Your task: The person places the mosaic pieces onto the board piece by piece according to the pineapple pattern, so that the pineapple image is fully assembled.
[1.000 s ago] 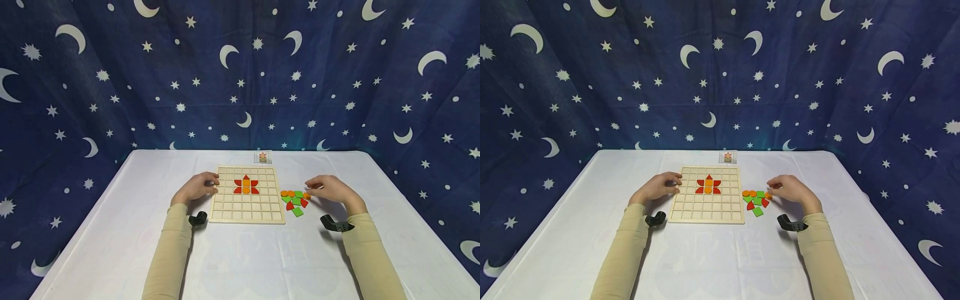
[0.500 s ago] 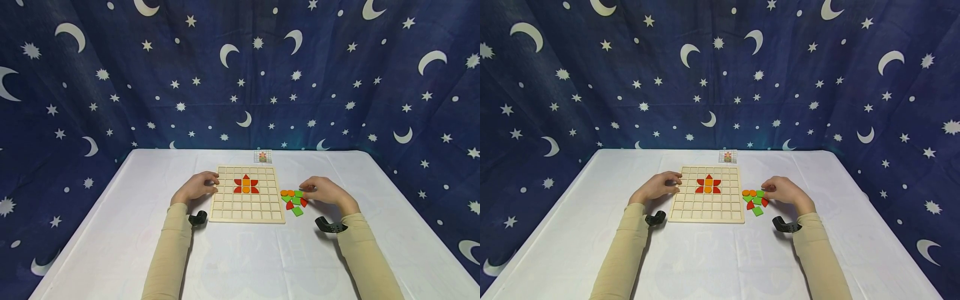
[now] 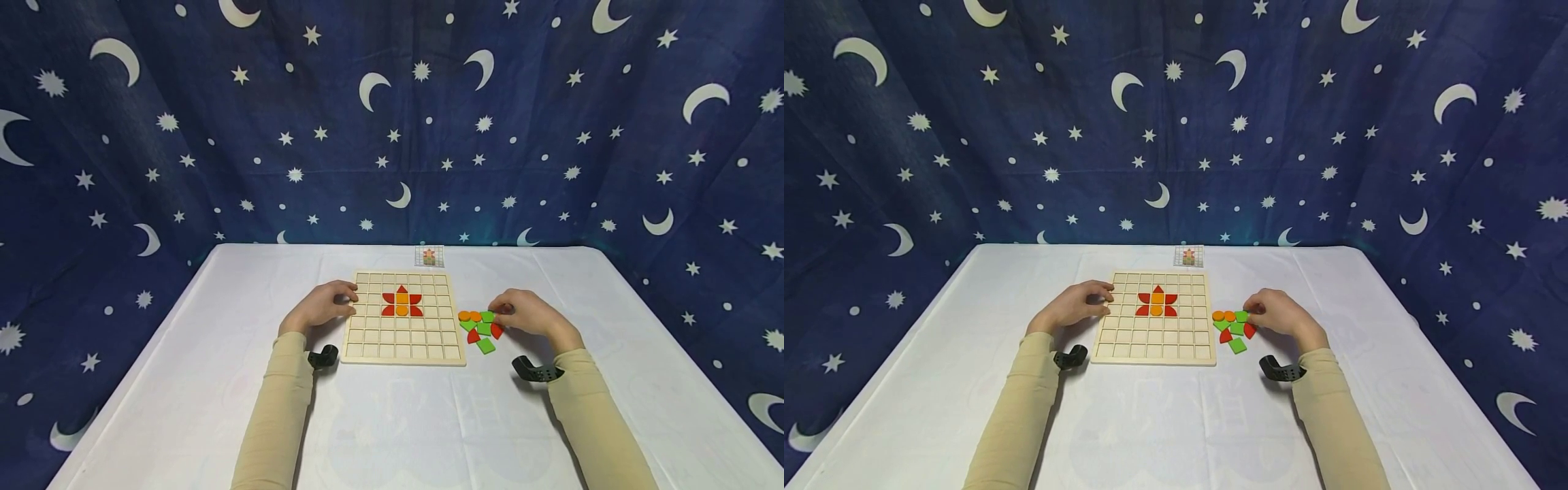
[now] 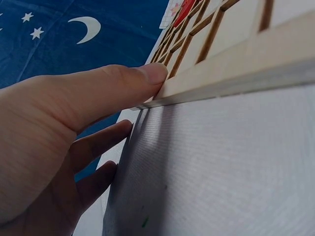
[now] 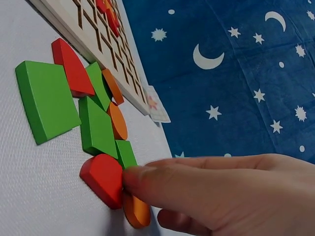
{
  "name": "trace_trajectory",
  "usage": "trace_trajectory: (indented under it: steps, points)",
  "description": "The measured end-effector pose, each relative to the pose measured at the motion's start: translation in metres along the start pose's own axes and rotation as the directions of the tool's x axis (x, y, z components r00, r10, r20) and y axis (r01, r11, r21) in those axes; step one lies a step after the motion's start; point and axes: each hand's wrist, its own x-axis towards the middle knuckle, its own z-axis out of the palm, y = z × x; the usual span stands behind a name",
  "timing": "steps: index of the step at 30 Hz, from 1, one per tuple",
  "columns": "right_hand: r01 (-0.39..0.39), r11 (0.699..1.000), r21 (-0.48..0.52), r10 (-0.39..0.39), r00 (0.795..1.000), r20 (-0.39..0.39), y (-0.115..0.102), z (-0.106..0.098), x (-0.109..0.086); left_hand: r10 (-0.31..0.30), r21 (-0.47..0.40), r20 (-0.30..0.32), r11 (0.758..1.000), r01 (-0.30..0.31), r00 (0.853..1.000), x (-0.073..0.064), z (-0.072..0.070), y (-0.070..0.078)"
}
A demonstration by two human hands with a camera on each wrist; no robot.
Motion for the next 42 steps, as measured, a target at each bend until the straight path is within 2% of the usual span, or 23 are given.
trace_trajectory:
  steps: [4, 9, 13, 24, 28, 32, 37, 42]
  points:
    - [0.003, 1.000, 0.011, -0.003, 1.000, 0.006, 0.000, 0.002, 0.000, 0.014, 0.010, -0.013, 1.000, -0.014, 1.000, -0.001, 0.002, -0.002]
    - [0.007, 1.000, -0.015, -0.007, 1.000, -0.004, 0.000, 0.004, 0.001, -0.021, -0.006, 0.006, 1.000, 0.021, 1.000, -0.001, 0.001, -0.001]
    - [-0.011, 1.000, -0.017, 0.011, 1.000, -0.010, 0.001, 0.005, 0.002, -0.022, -0.001, 0.005, 1.000, 0.022, 1.000, -0.001, 0.000, 0.000]
    - [0.008, 1.000, -0.024, -0.008, 1.000, -0.021, 0.001, 0.007, 0.002, -0.024, -0.011, 0.010, 1.000, 0.024, 1.000, 0.000, 0.002, -0.001]
    - [-0.027, 1.000, 0.005, 0.027, 0.999, -0.039, -0.006, 0.007, 0.004, -0.029, -0.010, 0.008, 1.000, 0.029, 1.000, 0.000, 0.002, -0.001]
    - [-0.027, 0.999, 0.035, 0.029, 0.998, -0.063, -0.022, 0.010, 0.009, -0.035, -0.006, 0.008, 0.999, 0.035, 0.999, 0.000, 0.002, -0.001]
    - [0.075, 0.997, 0.033, -0.073, 0.995, -0.067, -0.050, 0.023, 0.019, -0.041, -0.005, 0.010, 0.999, 0.041, 0.999, 0.000, 0.001, 0.001]
    - [0.204, 0.979, -0.009, -0.204, 0.977, -0.062, -0.081, 0.038, 0.029, -0.041, -0.005, 0.008, 0.999, 0.042, 0.999, 0.001, -0.001, 0.002]
